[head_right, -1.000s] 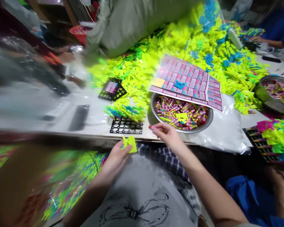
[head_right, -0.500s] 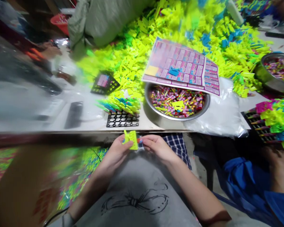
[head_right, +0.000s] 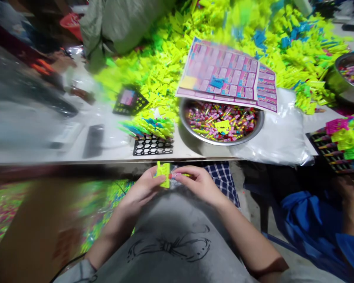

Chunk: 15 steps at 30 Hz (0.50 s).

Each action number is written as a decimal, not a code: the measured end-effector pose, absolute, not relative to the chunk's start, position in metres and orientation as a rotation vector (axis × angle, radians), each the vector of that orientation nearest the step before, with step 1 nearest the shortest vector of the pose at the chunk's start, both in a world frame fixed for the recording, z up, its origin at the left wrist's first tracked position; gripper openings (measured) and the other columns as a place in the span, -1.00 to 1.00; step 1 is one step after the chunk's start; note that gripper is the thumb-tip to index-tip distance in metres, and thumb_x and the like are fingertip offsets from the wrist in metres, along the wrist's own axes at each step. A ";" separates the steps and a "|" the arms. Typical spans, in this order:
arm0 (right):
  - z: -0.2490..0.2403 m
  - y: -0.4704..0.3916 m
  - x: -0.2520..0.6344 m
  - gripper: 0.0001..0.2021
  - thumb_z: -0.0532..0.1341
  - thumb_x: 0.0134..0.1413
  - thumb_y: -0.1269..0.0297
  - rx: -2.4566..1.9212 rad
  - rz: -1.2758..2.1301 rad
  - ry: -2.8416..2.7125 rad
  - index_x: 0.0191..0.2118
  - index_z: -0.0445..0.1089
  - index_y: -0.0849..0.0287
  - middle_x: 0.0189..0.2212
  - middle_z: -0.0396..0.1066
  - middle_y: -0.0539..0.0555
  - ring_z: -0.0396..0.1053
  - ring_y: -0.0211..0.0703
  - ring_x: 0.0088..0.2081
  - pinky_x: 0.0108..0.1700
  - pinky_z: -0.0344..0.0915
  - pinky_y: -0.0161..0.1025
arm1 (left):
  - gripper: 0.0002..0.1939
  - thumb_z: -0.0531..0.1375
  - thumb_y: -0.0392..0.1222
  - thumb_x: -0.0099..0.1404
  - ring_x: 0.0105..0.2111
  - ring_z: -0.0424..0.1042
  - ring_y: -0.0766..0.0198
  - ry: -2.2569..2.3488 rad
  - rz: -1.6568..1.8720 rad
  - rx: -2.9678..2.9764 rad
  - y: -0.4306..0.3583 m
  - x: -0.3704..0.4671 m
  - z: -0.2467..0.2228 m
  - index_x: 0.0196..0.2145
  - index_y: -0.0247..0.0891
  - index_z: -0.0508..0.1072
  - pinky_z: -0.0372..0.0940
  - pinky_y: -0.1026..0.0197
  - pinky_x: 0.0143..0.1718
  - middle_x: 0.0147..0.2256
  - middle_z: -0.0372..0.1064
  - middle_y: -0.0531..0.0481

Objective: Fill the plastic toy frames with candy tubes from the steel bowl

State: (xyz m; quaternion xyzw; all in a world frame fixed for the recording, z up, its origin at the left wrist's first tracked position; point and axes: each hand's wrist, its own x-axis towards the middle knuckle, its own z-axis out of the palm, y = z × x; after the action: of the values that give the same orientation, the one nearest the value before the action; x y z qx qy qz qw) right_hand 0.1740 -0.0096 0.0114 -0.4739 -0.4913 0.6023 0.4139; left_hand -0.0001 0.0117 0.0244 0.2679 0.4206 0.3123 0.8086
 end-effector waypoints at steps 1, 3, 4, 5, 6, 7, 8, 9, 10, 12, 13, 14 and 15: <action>0.011 -0.010 0.174 -0.83 0.26 -0.04 0.17 -1.186 1.504 -1.263 -0.31 0.49 0.09 -0.29 0.48 0.04 0.39 -0.18 -0.27 -0.21 0.31 -0.27 | -0.69 0.33 -0.23 -0.08 -0.52 0.36 0.36 0.906 0.656 0.586 0.012 0.000 0.024 -0.32 -0.34 0.43 0.23 0.32 -0.43 -0.47 0.41 0.00; 0.010 -0.011 0.175 -0.82 0.24 -0.02 0.17 -1.176 1.471 -1.306 -0.30 0.49 0.09 -0.29 0.48 0.05 0.40 -0.17 -0.25 -0.19 0.32 -0.26 | -0.67 0.33 -0.22 -0.09 -0.53 0.34 0.38 0.949 0.638 0.625 0.012 -0.001 0.024 -0.32 -0.34 0.43 0.22 0.33 -0.45 -0.46 0.40 0.00; 0.009 -0.012 0.176 -0.83 0.24 -0.01 0.18 -1.175 1.442 -1.328 -0.29 0.48 0.10 -0.29 0.47 0.06 0.40 -0.16 -0.25 -0.19 0.32 -0.25 | -0.66 0.34 -0.21 -0.09 -0.53 0.34 0.38 0.978 0.625 0.649 0.012 -0.002 0.024 -0.31 -0.34 0.43 0.22 0.33 -0.47 -0.46 0.40 0.00; 0.009 -0.012 0.176 -0.83 0.23 0.01 0.18 -1.177 1.402 -1.357 -0.29 0.48 0.10 -0.29 0.47 0.06 0.39 -0.16 -0.25 -0.19 0.32 -0.25 | -0.66 0.33 -0.20 -0.08 -0.53 0.34 0.37 1.009 0.612 0.676 0.012 -0.002 0.024 -0.30 -0.34 0.42 0.21 0.33 -0.48 -0.45 0.40 -0.01; 0.008 -0.013 0.177 -0.84 0.22 0.02 0.20 -1.179 1.355 -1.396 -0.28 0.48 0.09 -0.30 0.47 0.06 0.39 -0.16 -0.26 -0.19 0.32 -0.24 | -0.65 0.33 -0.18 -0.07 -0.52 0.34 0.37 1.042 0.601 0.706 0.012 -0.004 0.024 -0.30 -0.34 0.42 0.21 0.33 -0.49 -0.44 0.40 -0.01; 0.008 -0.013 0.178 -0.84 0.20 0.04 0.21 -1.177 1.310 -1.442 -0.27 0.48 0.09 -0.30 0.46 0.07 0.39 -0.16 -0.26 -0.20 0.32 -0.24 | -0.64 0.33 -0.16 -0.07 -0.52 0.34 0.36 1.072 0.590 0.738 0.013 -0.005 0.024 -0.29 -0.34 0.42 0.21 0.33 -0.50 -0.43 0.40 -0.01; 0.008 -0.013 0.179 -0.84 0.19 0.05 0.23 -1.172 1.271 -1.488 -0.26 0.47 0.09 -0.30 0.46 0.07 0.38 -0.16 -0.26 -0.20 0.31 -0.24 | -0.64 0.33 -0.15 -0.06 -0.51 0.34 0.35 1.097 0.579 0.768 0.013 -0.007 0.024 -0.29 -0.33 0.41 0.21 0.33 -0.50 -0.41 0.40 -0.02; 0.007 -0.013 0.180 -0.84 0.18 0.06 0.24 -1.165 1.242 -1.528 -0.25 0.47 0.09 -0.30 0.46 0.07 0.38 -0.16 -0.27 -0.21 0.31 -0.23 | -0.64 0.33 -0.14 -0.06 -0.50 0.34 0.35 1.117 0.571 0.794 0.014 -0.008 0.024 -0.29 -0.33 0.41 0.22 0.33 -0.51 -0.40 0.40 -0.03; 0.006 -0.014 0.180 -0.84 0.18 0.07 0.24 -1.157 1.222 -1.556 -0.24 0.47 0.09 -0.30 0.46 0.08 0.38 -0.15 -0.27 -0.21 0.30 -0.22 | -0.64 0.33 -0.14 -0.06 -0.50 0.34 0.34 1.131 0.566 0.817 0.014 -0.009 0.024 -0.29 -0.33 0.41 0.22 0.33 -0.51 -0.40 0.40 -0.04; 0.002 -0.014 0.180 -0.83 0.17 0.08 0.23 -1.143 1.226 -1.563 -0.24 0.47 0.09 -0.31 0.45 0.09 0.37 -0.15 -0.27 -0.20 0.29 -0.20 | -0.64 0.33 -0.14 -0.07 -0.50 0.33 0.34 1.131 0.560 0.830 0.013 -0.010 0.023 -0.30 -0.34 0.41 0.22 0.34 -0.52 -0.40 0.39 -0.04; -0.002 -0.015 0.179 -0.83 0.17 0.08 0.22 -1.134 1.258 -1.536 -0.25 0.47 0.10 -0.31 0.45 0.09 0.37 -0.15 -0.27 -0.21 0.29 -0.21 | -0.64 0.33 -0.15 -0.07 -0.51 0.33 0.35 1.114 0.552 0.815 0.012 -0.009 0.022 -0.30 -0.34 0.42 0.21 0.34 -0.53 -0.41 0.39 -0.04; -0.006 -0.016 0.178 -0.83 0.17 0.07 0.21 -1.117 1.307 -1.487 -0.26 0.47 0.10 -0.32 0.44 0.09 0.36 -0.16 -0.30 -0.23 0.29 -0.22 | -0.65 0.33 -0.15 -0.07 -0.53 0.32 0.37 1.081 0.537 0.784 0.012 -0.008 0.021 -0.31 -0.34 0.42 0.20 0.35 -0.55 -0.42 0.38 -0.03; -0.010 -0.017 0.177 -0.82 0.18 0.07 0.19 -1.094 1.374 -1.419 -0.26 0.47 0.10 -0.33 0.43 0.08 0.35 -0.18 -0.34 -0.28 0.29 -0.24 | -0.66 0.33 -0.15 -0.07 -0.55 0.31 0.38 1.031 0.522 0.740 0.011 -0.006 0.020 -0.32 -0.34 0.42 0.19 0.36 -0.56 -0.44 0.38 -0.02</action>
State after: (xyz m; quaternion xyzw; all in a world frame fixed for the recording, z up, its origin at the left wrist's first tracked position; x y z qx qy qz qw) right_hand 0.1766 -0.0169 -0.0097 -0.4379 -0.5682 0.5500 0.4277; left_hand -0.0057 0.0106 0.0198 0.3414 0.4761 0.2411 0.7737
